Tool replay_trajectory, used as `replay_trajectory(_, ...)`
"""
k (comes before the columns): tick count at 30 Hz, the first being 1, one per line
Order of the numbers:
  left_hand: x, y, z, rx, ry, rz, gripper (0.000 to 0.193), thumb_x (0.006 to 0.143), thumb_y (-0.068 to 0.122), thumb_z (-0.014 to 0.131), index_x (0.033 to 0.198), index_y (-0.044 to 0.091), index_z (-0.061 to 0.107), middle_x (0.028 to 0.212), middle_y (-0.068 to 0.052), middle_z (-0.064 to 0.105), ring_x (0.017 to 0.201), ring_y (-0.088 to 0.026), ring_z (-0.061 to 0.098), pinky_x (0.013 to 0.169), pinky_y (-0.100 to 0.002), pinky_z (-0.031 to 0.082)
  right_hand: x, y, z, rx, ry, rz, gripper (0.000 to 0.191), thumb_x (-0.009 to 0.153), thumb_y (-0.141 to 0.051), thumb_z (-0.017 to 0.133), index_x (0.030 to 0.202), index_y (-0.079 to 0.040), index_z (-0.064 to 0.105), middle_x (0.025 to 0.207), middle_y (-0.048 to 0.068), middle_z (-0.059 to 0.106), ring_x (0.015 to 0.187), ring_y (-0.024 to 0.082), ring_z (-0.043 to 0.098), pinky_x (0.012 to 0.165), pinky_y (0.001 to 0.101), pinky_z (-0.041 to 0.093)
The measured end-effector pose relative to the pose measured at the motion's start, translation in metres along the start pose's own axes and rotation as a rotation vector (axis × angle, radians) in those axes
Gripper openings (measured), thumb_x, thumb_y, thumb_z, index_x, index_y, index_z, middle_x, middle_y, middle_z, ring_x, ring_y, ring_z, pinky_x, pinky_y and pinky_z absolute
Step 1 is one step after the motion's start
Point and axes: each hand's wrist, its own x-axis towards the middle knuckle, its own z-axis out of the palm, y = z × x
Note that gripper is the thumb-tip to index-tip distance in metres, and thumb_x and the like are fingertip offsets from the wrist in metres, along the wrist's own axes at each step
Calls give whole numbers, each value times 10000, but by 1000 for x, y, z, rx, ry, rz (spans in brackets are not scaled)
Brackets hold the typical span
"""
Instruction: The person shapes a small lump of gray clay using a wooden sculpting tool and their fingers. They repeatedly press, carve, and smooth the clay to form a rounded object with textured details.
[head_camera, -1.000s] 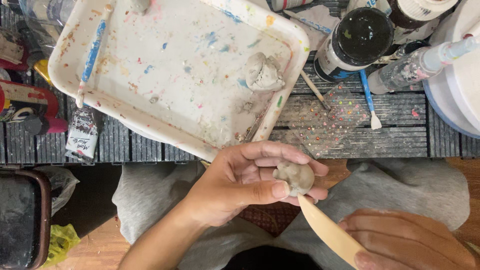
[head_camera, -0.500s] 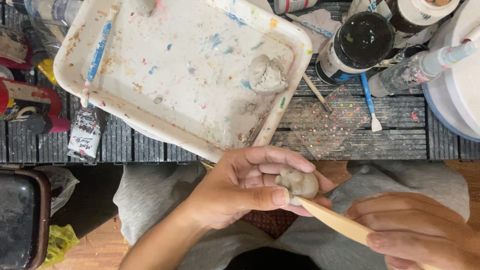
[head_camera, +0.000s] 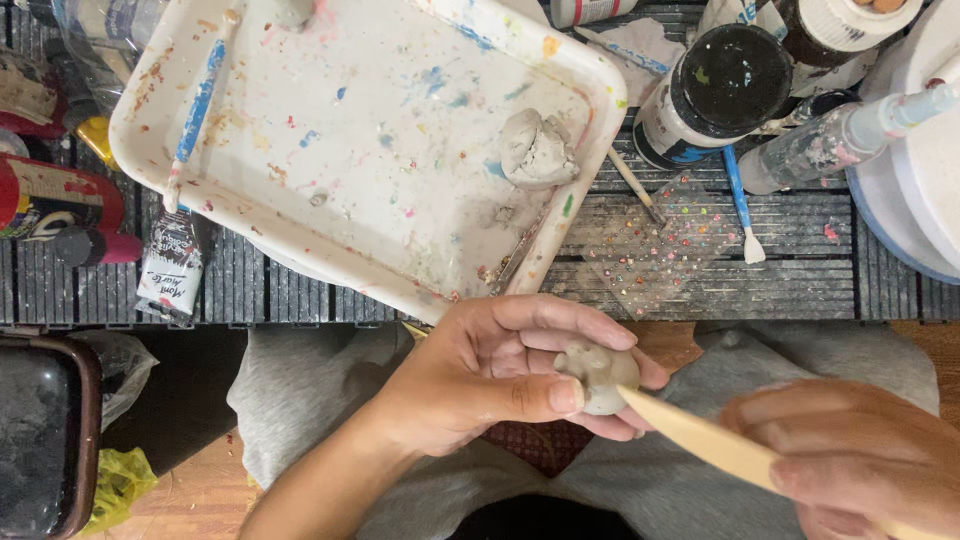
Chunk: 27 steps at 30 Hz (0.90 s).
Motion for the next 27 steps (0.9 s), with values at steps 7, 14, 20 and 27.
replay_trajectory(7, 1, 4, 4, 128, 85, -88, 500, 1028, 172, 686, 1346, -203, 594, 1258, -332, 689, 936, -350, 750, 807, -438, 663, 16, -5, -2, 111, -138, -24, 176, 1000, -167, 661, 1035, -32, 553, 875, 109, 694, 876, 298, 762, 810, 518, 635)
replay_trajectory(14, 1, 4, 5, 172, 83, -242, 451, 1024, 104, 676, 1373, -171, 601, 1209, -290, 714, 832, -253, 733, 719, -371, 657, 21, -7, -1, 94, -32, -54, 149, 959, -218, 704, 956, -93, 624, 886, 85, 666, 891, 281, 703, 820, 502, 633)
replay_trajectory(20, 3, -6, 2, 135, -17, -344, 409, 1054, 98, 679, 1358, -170, 626, 1219, -243, 717, 826, -246, 726, 715, -372, 652, 46, -21, 5, 412, 121, 163, 175, 1078, -223, 495, 1016, -80, 572, 835, 53, 636, 725, 193, 618, 665, 430, 523)
replay_trajectory(27, 7, -10, -3, 118, -33, -416, 423, 1043, 128, 681, 1357, -150, 626, 1201, -235, 717, 824, -285, 736, 705, -390, 658, 51, -16, 2, 449, 105, 178, 214, 1126, -245, 480, 1040, -89, 599, 833, 49, 644, 700, 186, 573, 635, 418, 476)
